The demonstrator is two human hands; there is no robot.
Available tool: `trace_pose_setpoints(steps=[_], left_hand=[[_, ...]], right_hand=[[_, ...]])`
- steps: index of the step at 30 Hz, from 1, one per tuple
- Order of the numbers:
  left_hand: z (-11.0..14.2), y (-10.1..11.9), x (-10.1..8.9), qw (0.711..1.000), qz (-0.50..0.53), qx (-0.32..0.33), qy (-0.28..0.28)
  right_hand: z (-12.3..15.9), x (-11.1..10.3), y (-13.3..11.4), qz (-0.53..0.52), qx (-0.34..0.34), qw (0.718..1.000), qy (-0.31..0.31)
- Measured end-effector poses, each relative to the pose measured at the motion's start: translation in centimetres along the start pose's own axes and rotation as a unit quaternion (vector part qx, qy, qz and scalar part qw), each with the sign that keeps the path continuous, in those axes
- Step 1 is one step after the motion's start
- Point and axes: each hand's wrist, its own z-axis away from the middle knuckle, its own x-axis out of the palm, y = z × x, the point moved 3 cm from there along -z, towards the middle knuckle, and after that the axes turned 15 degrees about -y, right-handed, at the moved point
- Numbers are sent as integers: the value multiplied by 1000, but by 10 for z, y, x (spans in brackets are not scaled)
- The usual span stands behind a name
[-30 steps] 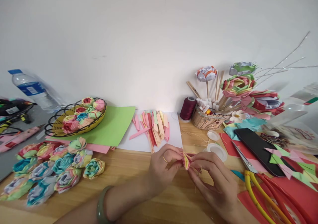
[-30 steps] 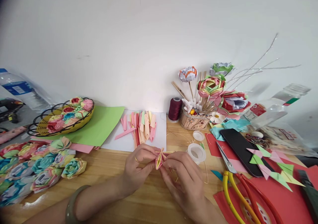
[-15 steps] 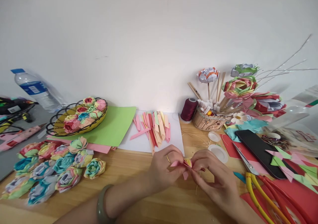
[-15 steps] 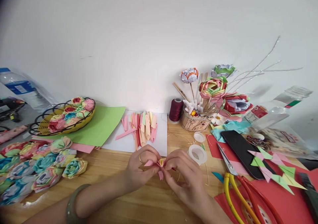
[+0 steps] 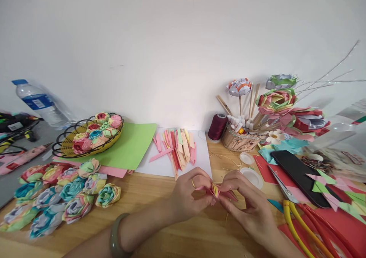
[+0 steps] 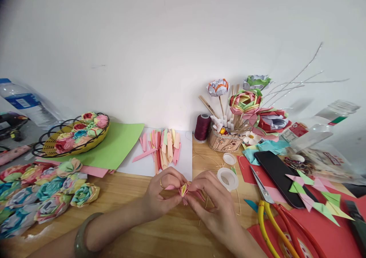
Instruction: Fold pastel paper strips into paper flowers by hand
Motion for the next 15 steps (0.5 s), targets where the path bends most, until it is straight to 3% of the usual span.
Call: trace_pose_setpoints(steps=[7,10,12,15], left_hand=[[0,-3,0,1000,30,-7,2],[0,-7,3,986,141,-91,-14],[0,-11,5,958,224,-175,-32],[-2,-14,4,935,250,-248,-38]], right_hand=[[4,2,4,-3,0,1000,-6],[5,5,8,-34,35,999,-18],[4,7,11,-59,84,995,-18],[2,8,14,-81,141,987,-14]])
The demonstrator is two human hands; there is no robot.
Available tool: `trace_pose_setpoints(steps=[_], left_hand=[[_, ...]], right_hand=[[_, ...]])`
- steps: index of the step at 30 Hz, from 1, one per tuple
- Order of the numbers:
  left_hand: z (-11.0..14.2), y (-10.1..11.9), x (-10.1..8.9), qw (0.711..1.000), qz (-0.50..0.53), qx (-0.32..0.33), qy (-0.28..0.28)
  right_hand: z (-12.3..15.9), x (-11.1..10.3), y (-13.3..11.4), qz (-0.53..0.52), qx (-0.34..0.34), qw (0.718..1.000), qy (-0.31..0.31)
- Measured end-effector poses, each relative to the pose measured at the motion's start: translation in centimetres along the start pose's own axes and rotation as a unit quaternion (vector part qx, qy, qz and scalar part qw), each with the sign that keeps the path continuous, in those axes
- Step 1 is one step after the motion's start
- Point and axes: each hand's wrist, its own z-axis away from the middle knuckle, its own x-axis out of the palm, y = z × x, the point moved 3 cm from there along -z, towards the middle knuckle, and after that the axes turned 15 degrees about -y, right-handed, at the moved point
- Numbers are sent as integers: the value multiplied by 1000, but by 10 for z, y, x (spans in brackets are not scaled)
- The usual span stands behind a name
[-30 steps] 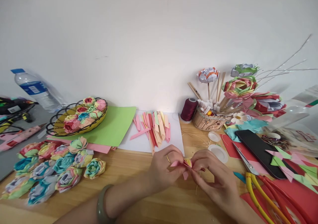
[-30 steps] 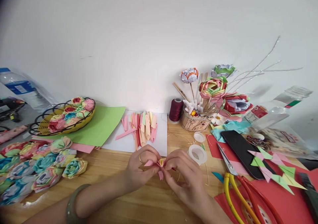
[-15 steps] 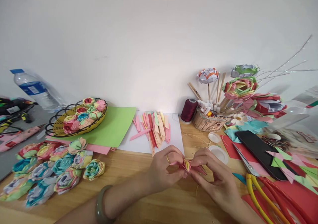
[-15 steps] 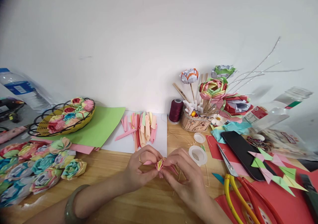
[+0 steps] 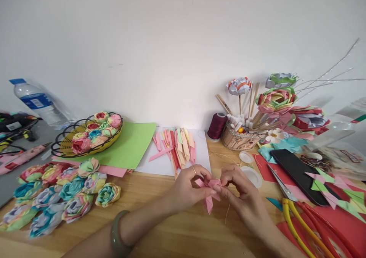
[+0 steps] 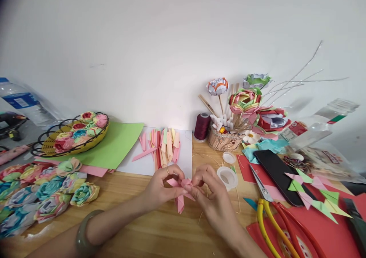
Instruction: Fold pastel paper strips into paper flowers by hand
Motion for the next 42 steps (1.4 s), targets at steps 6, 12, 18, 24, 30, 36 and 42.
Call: trace_pose_setpoints(steps=[6,12,18,24,30,36,42], left_hand=[[-4,-7,-5,998,43,-40,-5],[-4,-17,-7,986,136,-99,-3],[-3,-21,-9,978,156,-141,-3],[-7,-16,-15,985,74,-151,-25],[-7,-19,-19,983,73,-167,-19],[-7,-23,-21,978,65,-178,-81],[-9,-26,-23,976,93,-170,-94]], right_hand=[[0,4,7,-76,66,995,-20],[-4,8,16,-257,143,951,-96],[-5,8,21,-257,162,946,-112],[-1,14,27,-203,152,962,-103],[-5,17,26,-277,171,935,-144],[-4,19,30,-292,220,918,-153],[-2,21,33,-279,224,922,-148]])
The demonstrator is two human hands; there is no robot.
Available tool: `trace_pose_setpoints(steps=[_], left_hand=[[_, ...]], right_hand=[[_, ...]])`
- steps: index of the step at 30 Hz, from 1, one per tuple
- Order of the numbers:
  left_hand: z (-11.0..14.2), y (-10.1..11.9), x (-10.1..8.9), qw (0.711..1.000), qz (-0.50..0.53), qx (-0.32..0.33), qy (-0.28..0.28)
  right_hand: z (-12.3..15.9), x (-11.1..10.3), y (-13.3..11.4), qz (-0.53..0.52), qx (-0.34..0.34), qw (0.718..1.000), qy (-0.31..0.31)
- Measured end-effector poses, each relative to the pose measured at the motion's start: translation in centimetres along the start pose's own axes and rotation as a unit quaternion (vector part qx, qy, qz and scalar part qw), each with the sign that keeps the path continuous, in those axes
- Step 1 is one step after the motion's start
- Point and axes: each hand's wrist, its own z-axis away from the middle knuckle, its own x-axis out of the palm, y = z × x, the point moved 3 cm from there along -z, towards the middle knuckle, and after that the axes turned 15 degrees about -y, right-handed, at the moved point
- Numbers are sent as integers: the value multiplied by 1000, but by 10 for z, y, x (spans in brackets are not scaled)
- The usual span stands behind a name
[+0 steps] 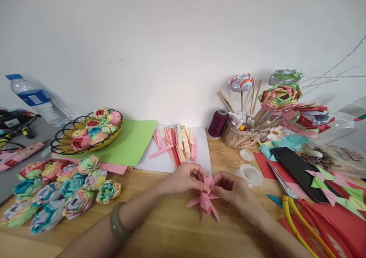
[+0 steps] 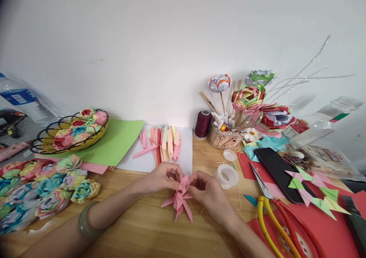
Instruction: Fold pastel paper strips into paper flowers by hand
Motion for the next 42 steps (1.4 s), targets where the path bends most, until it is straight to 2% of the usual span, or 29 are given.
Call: trace_pose_setpoints(steps=[4,7,13,22,25,29,32,36,42], left_hand=[[-1,-3,2,1000,-6,19,7],[1,-3,2,998,-56,17,37],[3,1,3,992,-118,-7,53],[4,4,4,991,-87,54,83],[3,5,1,992,-99,24,73],[2,4,-4,995,-91,-39,25],[1,3,-6,995,-89,-48,17],[0,0,-3,995,-85,-51,31],[4,-5,9,990,-98,-25,94]], right_hand=[[1,1,-3,112,-14,992,48],[2,4,-5,167,-28,984,50],[-1,3,-4,124,-15,992,-4],[-1,-1,-8,159,1,987,-10],[1,0,-9,154,-20,988,-12],[1,0,-8,155,-29,987,-17],[0,0,-6,158,-19,987,-17],[-1,3,-3,162,-11,987,-11],[3,9,-5,212,-18,976,40]])
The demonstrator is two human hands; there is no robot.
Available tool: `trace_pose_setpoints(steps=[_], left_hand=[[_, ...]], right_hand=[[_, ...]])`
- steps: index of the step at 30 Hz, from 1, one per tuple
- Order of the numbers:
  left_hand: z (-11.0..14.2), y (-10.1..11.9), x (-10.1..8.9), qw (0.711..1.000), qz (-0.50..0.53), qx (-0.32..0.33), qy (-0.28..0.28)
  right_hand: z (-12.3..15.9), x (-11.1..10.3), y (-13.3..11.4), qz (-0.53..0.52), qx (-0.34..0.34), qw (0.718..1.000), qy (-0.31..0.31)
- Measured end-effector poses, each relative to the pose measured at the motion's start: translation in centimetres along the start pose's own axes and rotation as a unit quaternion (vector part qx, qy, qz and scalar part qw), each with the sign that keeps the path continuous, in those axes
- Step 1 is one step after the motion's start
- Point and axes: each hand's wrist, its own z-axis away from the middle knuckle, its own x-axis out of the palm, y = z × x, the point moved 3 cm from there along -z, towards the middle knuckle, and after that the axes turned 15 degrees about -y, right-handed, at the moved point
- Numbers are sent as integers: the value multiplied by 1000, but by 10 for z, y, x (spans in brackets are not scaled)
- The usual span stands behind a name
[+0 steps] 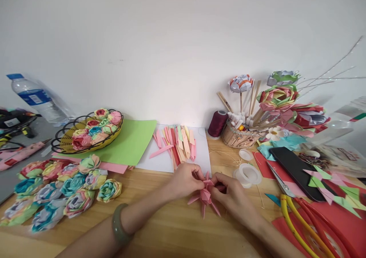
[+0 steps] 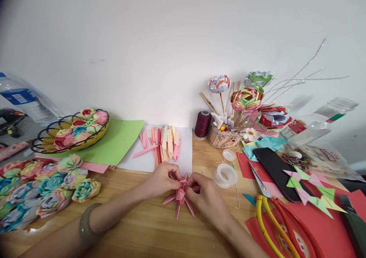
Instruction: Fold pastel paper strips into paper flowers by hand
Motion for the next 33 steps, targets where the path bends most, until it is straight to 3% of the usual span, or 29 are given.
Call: trace_pose_setpoints(steps=[5,8,11,16,19,23,33], left_hand=[[4,9,-1,999,6,50,10],[1,10,-7,991,127,47,-7],[-3,9,-9,989,145,34,-9],[-1,16,-9,990,85,103,48],[4,23,-2,991,62,102,51],[6,25,6,989,110,86,40],[3,19,0,972,151,124,128]], right_hand=[[6,-2,-4,154,-73,983,75],[9,-5,-10,241,-153,952,109],[13,-8,-15,306,-220,914,152],[18,-14,-16,401,-226,856,237],[23,-14,-17,465,-256,814,236],[31,-13,-21,512,-286,771,250],[35,-8,-22,492,-288,778,264]])
